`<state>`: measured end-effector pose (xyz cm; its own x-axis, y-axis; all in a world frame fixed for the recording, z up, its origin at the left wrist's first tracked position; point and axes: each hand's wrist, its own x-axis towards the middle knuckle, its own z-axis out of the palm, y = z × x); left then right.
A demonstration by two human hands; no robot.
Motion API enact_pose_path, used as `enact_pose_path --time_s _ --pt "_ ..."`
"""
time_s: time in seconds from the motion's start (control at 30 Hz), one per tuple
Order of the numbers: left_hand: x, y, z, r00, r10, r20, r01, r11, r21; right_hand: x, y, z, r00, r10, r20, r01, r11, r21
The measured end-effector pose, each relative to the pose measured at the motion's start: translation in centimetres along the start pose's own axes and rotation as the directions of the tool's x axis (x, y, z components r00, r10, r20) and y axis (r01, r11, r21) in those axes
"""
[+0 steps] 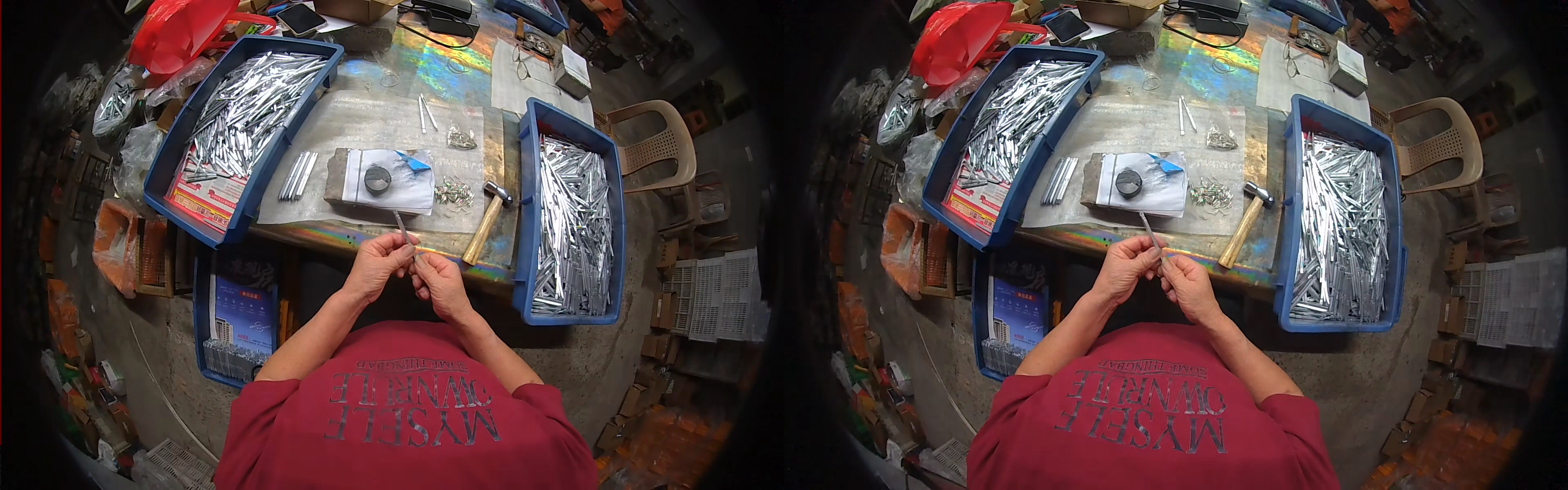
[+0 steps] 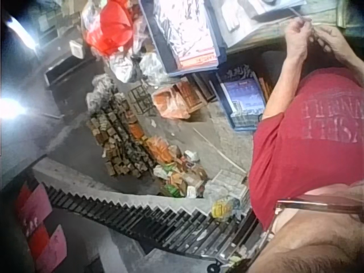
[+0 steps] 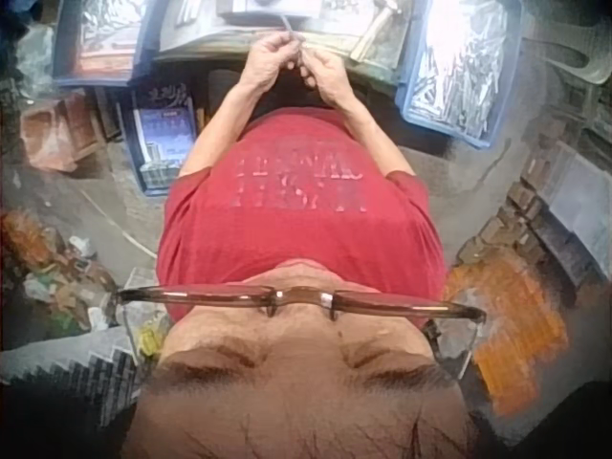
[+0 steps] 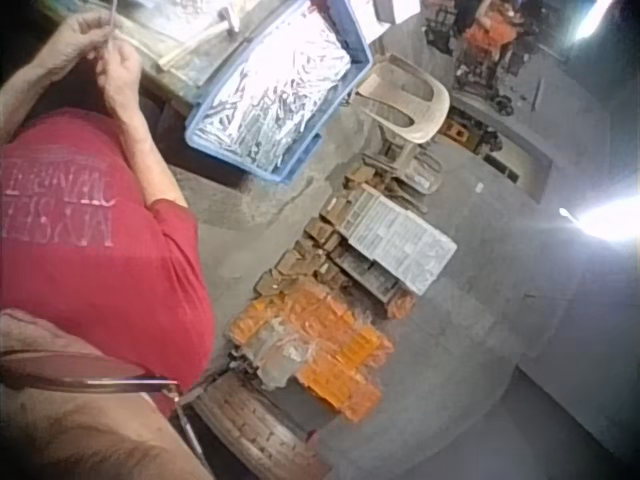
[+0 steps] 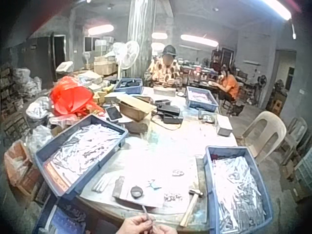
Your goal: The person assembles metal strips and small fasteners by hand, positions them on an anvil block, and strikes them with a hammer.
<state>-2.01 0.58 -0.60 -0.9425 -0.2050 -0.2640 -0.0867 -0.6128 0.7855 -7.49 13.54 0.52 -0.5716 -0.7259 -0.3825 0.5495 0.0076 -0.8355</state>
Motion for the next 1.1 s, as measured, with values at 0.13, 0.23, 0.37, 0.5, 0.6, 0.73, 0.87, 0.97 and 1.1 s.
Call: enact_pose_path --time_s 0.13,0.23,0.37,0.5,0.6,0.73,0.87,0.97,1.1 --pt "-0.1 0.1 0.1 1.0 0.01 0.011 -0.01 0.999 0.048 0.1 0.0 -0.2 1.0 -0.012 0.002 0.012 0.993 -0.118" --pt "-0.2 0.6 0.2 0.999 0.003 -0.036 -0.001 0.997 0.078 0.5 -0.1 -0.9 0.995 -0.072 -0.071 0.052 0.968 -0.247" --pt "-0.1 0.4 -0.3 0.998 0.021 -0.057 -0.017 0.997 0.074 2.2 -0.9 -3.2 0.895 -0.405 -0.189 0.26 0.816 -0.516" --pt "0.0 0.5 -0.5 0.994 0.028 -0.102 -0.022 0.998 0.06 3.6 -2.4 -5.0 0.825 -0.506 -0.253 0.234 0.712 -0.662" --pt "0.0 0.5 -0.4 0.992 0.028 -0.119 -0.02 0.997 0.07 4.2 -3.2 -5.4 0.792 -0.556 -0.255 0.19 0.62 -0.761" --pt "-0.1 0.4 -0.6 0.991 0.034 -0.127 -0.026 0.998 0.065 4.9 -3.8 -5.7 0.735 -0.651 -0.19 0.149 0.429 -0.891" --pt "-0.3 0.3 -1.0 0.991 0.032 -0.126 -0.025 0.998 0.057 6.0 -3.9 -6.0 0.738 -0.671 -0.07 0.123 0.236 -0.964" --pt "-0.3 0.2 -1.0 0.992 0.033 -0.126 -0.027 0.999 0.047 6.7 -3.2 -6.4 0.777 -0.63 0.0 0.079 0.098 -0.992" --pt "-0.5 0.2 -1.1 0.991 0.034 -0.126 -0.027 0.998 0.058 7.1 -2.9 -5.7 0.856 -0.516 -0.016 -0.028 -0.014 -1.0"
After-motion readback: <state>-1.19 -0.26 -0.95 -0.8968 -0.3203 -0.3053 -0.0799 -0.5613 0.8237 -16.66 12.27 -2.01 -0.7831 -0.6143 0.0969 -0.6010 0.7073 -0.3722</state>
